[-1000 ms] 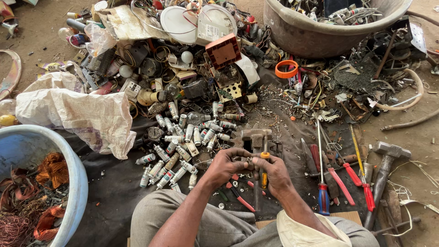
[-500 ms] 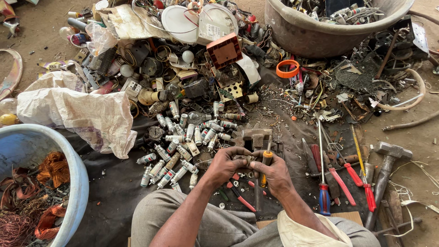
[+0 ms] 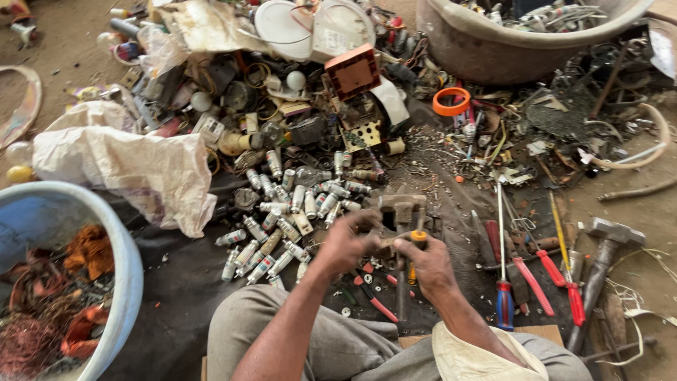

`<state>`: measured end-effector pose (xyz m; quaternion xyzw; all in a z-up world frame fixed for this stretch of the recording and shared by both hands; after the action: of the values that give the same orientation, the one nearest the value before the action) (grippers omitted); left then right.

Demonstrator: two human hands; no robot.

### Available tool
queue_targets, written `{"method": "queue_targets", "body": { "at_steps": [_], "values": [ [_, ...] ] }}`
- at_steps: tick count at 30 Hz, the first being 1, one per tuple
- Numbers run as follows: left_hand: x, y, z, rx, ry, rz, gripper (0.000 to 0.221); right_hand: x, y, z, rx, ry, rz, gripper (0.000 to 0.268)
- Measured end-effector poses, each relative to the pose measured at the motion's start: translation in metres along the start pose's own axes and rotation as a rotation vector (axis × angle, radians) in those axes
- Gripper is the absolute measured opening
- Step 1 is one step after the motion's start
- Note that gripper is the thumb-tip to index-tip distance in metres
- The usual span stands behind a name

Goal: The person disassembles an electronic component by using a screwdriver and pliers to pry off parts, then uses a hammer to strike the casing to loosen internal elements.

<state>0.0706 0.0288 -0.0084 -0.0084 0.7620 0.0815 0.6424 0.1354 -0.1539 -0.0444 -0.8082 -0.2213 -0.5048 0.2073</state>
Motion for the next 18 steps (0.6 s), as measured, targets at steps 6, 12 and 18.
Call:
{"method": "queue_targets", "body": {
  "at_steps": [6, 12, 18],
  "values": [
    [0.024, 0.131, -0.045, -0.846, -0.014, -0.568, 0.019, 0.0, -0.025, 0.001, -0.016, -0.068, -0.236, 0.013],
    [0.058, 0.132, -0.032, -0.922, -0.13, -0.711, 0.02, -0.009, -0.105, 0.058, 0.006, 0.139, -0.744, 0.025],
    [0.062, 0.131, -0.029, -0.882, -0.058, -0.818, 0.017, -0.007, -0.135, 0.073, -0.044, 0.062, -1.151, 0.029]
  ]
}}
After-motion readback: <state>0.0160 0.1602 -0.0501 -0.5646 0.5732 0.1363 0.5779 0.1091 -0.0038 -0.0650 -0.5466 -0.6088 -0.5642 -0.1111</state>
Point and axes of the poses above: each hand's wrist, its own z-axis towards the middle knuckle, its own y-axis out of the back of the hand, x = y × z, the point moved 7 cm from there along z, towards the middle knuckle, and after that the axes turned 7 degrees about x, right-handed, at the moved point
